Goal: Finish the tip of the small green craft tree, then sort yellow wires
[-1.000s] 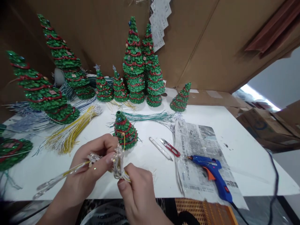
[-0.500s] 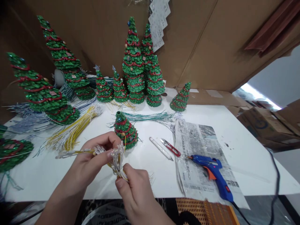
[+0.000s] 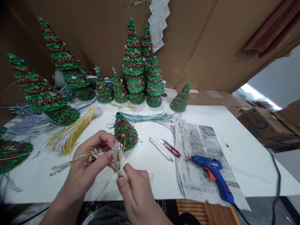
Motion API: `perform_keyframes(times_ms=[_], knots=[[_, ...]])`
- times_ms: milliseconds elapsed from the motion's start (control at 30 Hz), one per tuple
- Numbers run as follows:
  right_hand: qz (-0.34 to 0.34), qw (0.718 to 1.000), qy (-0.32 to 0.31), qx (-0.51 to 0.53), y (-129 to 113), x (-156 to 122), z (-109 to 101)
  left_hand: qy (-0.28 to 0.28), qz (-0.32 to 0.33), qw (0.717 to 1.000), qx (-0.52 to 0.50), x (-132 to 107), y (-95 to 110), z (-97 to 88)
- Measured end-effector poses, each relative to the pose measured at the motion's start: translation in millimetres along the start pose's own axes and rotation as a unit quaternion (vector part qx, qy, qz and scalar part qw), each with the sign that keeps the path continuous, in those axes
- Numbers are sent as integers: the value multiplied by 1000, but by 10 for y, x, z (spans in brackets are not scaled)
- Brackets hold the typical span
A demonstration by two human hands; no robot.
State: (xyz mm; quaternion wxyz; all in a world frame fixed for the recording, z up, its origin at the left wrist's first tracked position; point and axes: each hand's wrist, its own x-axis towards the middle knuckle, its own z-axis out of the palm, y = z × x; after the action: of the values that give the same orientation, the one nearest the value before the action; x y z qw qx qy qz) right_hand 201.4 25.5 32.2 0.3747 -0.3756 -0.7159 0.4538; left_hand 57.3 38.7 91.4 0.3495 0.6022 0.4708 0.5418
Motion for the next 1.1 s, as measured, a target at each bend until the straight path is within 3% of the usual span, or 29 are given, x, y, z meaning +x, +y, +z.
perform_keyframes(times_ms=[167,300,400,500,600,767,867,1100], knots=[[3,1000,10,-2,-5,-15,-18,-9,30,998,55,20,17,-15],[1,1000,-7,25,58,-79,-38,-61,62,991,101,43,9,-44],[45,990,-38,124,132,-117,-27,-79,48,990,107,51,6,-47],[90,961,-77,251,157,-104,2,-96,49,988,107,47,22,-32],[107,939,-83,315,111,-62,34,-109,60,984,131,37,33,-15],[132,922,-62,357,-3,0,50,-79,119,971,190,38,6,-3],[143,920,-64,358,-36,28,36,-60,123,967,217,50,14,-12],[139,910,-101,378,-48,26,30,67,127,970,195,82,30,-112]])
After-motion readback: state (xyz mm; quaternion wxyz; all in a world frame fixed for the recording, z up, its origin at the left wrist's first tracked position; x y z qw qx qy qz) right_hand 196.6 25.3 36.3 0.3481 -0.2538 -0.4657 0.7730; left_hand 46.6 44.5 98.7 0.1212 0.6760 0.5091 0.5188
